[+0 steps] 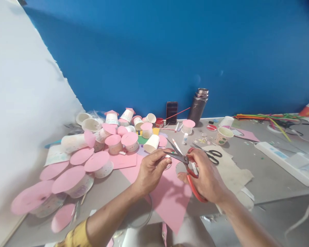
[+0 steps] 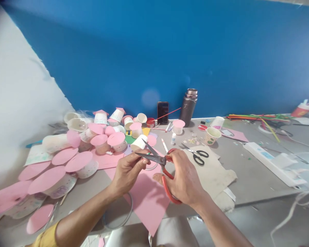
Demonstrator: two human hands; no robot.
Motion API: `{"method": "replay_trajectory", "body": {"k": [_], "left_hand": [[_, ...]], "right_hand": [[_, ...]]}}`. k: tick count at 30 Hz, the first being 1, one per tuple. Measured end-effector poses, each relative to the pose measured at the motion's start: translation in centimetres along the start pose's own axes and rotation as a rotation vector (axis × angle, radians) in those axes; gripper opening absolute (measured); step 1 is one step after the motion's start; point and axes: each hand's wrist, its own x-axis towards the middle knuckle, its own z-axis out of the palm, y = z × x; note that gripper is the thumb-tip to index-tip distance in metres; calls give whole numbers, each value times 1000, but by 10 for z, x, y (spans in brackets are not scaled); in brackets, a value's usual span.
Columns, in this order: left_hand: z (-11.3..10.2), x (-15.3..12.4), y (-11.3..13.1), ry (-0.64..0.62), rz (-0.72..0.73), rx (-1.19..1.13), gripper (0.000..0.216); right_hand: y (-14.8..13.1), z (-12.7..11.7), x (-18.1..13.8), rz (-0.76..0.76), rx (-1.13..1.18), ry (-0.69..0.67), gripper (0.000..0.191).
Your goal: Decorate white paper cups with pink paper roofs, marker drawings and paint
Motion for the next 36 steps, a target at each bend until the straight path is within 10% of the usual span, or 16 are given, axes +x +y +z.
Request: {"method": "replay_trajectory", "body": {"k": [20, 36], "left_hand": [[0, 2, 0, -21, 106, 51, 18], [-2, 4, 10, -68, 66, 0, 23]], "right_hand": [[13, 6, -7, -127, -235, 88, 29], [-8, -2, -2, 256, 148, -202, 30]]}}
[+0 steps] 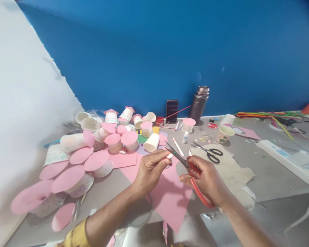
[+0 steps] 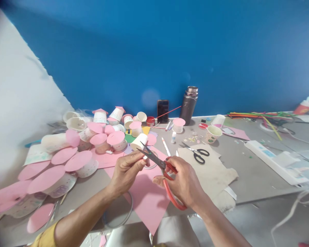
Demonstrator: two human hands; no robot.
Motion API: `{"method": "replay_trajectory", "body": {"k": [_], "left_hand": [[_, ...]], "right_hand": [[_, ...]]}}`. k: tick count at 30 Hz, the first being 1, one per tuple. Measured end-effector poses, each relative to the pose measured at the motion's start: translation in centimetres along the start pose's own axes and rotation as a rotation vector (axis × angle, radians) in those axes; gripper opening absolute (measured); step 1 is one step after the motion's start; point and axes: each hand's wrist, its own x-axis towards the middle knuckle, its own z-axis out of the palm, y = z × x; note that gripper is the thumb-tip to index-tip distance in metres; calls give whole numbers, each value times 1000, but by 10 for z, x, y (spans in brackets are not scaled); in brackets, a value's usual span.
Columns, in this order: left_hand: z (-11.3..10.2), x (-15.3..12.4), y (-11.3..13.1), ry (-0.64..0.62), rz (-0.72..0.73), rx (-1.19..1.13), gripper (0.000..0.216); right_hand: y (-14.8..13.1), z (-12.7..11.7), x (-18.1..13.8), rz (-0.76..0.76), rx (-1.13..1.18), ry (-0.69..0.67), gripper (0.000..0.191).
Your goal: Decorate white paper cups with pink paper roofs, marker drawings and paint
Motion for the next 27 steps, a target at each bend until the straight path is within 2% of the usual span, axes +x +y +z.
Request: {"method": "replay_trajectory", "body": {"k": [5, 12, 17, 27], "left_hand": [[1, -1, 3, 4, -57, -40, 24], [4, -1, 6, -23, -192, -137, 35], [9, -4, 3, 23, -263, -271, 26], [8, -4, 3, 37, -244, -173, 31]], "right_hand": [[-4, 1, 0, 64, 47, -31, 27], [1, -3, 2, 2, -157, 78, 27], [9, -3, 0, -68, -230, 132, 28], [9, 15, -1, -195, -247, 292, 34]]}}
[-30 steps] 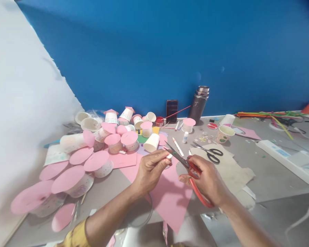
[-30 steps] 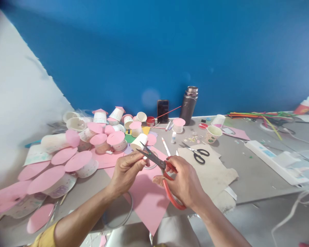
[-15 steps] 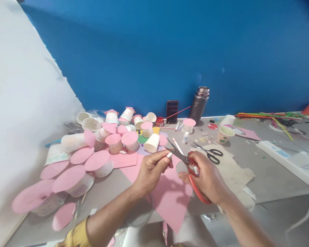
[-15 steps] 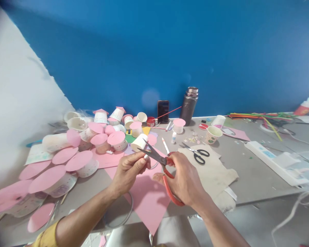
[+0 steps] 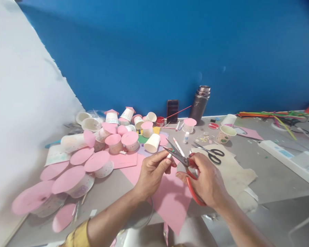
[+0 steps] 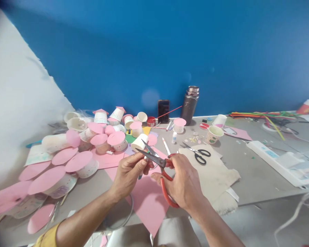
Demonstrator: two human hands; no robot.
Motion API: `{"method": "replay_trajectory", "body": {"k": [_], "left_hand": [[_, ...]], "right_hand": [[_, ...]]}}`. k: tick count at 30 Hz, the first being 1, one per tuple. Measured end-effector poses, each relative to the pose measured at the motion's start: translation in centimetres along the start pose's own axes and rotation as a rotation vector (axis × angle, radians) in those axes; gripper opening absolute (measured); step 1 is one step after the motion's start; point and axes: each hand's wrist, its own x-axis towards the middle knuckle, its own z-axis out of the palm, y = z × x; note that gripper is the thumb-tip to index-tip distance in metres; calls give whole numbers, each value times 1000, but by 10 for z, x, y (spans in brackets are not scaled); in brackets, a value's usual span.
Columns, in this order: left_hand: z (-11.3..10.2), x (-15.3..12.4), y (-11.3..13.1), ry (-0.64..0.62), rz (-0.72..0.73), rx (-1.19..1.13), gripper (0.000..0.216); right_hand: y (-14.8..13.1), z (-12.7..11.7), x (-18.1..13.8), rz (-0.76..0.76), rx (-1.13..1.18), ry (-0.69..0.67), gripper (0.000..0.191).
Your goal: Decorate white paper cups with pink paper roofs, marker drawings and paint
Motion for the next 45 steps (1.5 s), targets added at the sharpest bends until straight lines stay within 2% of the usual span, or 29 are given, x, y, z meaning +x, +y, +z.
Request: {"method": "replay_trajectory", "body": {"k": [14, 28, 34, 39, 45], "left_hand": [[2, -1, 2, 50, 12, 46, 30], [3, 0, 1, 97, 6, -44, 23], [1, -1, -8, 137, 18, -46, 30], [1, 0, -8, 130, 25, -73, 31], [3, 2, 2, 144, 11, -30, 24]], "right_hand": [[-4, 3, 0, -40, -6, 58, 41], [-4, 11, -1, 23, 89, 45, 45], [-7, 10, 5, 46, 183, -12, 54], [-3, 7, 6, 96, 123, -65, 43], [0, 13, 0, 27, 18, 3, 38]]}}
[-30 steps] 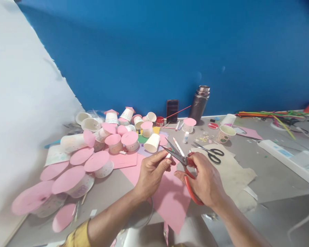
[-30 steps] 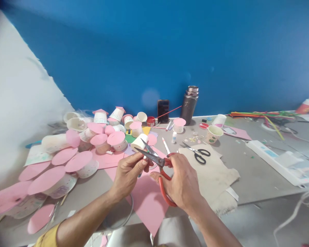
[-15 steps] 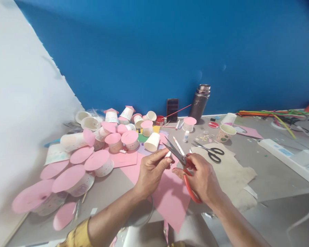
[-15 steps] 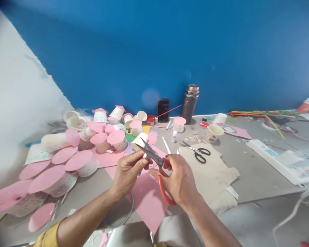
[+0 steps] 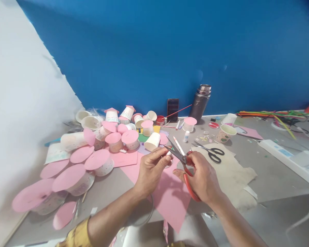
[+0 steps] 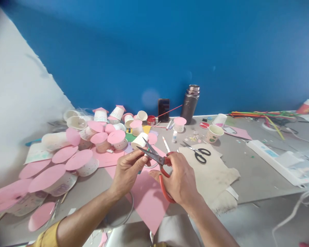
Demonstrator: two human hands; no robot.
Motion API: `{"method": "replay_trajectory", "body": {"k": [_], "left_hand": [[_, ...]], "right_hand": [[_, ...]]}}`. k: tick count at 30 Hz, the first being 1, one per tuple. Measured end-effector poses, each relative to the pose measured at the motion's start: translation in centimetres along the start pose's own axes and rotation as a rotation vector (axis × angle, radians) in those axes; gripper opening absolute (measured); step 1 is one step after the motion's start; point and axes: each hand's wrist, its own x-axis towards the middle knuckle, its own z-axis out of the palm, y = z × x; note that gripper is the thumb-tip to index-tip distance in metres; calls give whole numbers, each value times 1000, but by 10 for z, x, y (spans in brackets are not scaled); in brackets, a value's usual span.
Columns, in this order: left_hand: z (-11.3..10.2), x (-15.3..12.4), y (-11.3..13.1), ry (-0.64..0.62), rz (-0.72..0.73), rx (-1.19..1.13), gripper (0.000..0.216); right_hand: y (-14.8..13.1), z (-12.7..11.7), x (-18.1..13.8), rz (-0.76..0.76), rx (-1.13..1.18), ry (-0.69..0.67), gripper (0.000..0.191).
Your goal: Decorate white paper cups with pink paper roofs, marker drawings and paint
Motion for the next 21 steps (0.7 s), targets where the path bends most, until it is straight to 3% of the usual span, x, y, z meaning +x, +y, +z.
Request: {"method": "replay_trajectory", "body": {"k": [15, 21], "left_hand": [[-2, 1, -14, 14, -46, -164, 23], [-3, 0, -17, -14, -173, -296, 30]], "right_hand": [[0, 10, -4, -37, -19, 110, 42], [-3, 14, -4, -57, 91, 138, 42]]}}
